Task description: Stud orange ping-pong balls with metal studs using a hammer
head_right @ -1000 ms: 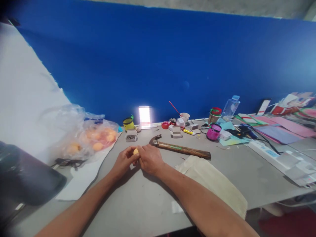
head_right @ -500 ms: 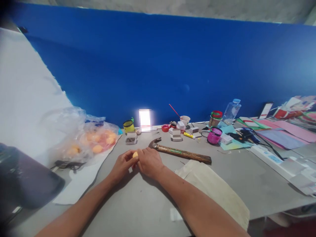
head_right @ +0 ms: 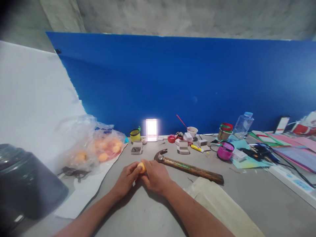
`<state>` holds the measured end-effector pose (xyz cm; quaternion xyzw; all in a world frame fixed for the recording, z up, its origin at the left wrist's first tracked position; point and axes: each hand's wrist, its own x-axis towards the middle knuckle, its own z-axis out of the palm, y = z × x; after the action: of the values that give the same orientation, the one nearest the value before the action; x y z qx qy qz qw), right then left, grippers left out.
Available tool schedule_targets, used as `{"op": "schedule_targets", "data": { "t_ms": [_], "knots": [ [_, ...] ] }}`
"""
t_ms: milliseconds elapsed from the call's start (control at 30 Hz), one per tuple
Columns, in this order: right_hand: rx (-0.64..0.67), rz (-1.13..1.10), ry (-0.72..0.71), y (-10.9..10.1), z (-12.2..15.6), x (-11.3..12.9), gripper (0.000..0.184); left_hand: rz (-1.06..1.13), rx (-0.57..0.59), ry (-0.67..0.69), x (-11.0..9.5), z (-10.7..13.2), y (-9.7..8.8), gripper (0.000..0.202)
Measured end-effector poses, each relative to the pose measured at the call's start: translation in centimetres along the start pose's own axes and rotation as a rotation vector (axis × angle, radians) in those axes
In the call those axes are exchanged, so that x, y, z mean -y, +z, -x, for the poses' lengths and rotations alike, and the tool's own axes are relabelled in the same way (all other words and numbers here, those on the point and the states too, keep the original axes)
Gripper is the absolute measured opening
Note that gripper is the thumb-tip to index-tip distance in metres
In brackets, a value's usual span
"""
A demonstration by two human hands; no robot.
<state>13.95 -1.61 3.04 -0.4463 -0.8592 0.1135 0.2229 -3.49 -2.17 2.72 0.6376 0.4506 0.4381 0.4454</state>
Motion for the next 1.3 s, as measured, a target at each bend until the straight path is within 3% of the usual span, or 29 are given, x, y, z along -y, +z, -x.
{"op": "schedule_targets", "data": {
  "t_ms": [67,133,267,400,533,633,833,1033,1300],
  "knots": [
    [0.024,0.001,0.038,0.2,-0.1,0.0,0.054,0.015,-0.053,-0.013,0.3,-0.1,-0.1,0.042],
    [0.054,0.01,0.074,0.3,-0.1,0.1,0.047,-0.04,-0.118,-0.006,0.7,-0.2,-0.3,0.033],
    [0.102,0.05,0.095,0.4,-0.1,0.0,0.029,-0.385,-0.179,0.136,1.7,-0.2,-0.8,0.024],
    [0.106,0.075,0.066,0.5,-0.1,-0.1,0.027,-0.58,-0.154,0.249,2.8,-0.3,-1.0,0.045],
    [0.111,0.071,0.049,0.5,-0.1,-0.1,0.027,-0.656,-0.134,0.267,3.5,-0.5,-1.1,0.048],
    [0.122,0.076,0.058,0.5,-0.1,-0.1,0.026,-0.752,-0.143,0.226,3.1,-0.6,-1.3,0.052],
    [0.124,0.069,0.037,0.5,-0.2,-0.3,0.026,-1.099,-0.151,0.001,0.7,-0.1,-1.4,0.052],
    [0.139,0.073,0.045,0.3,-0.1,-0.2,0.021,-1.165,-0.095,0.014,0.1,0.2,-1.3,0.046],
    [0.151,0.081,0.033,0.2,-0.2,-0.1,0.022,-1.297,-0.163,-0.031,-0.5,0.2,-1.3,0.057]
  ]
}}
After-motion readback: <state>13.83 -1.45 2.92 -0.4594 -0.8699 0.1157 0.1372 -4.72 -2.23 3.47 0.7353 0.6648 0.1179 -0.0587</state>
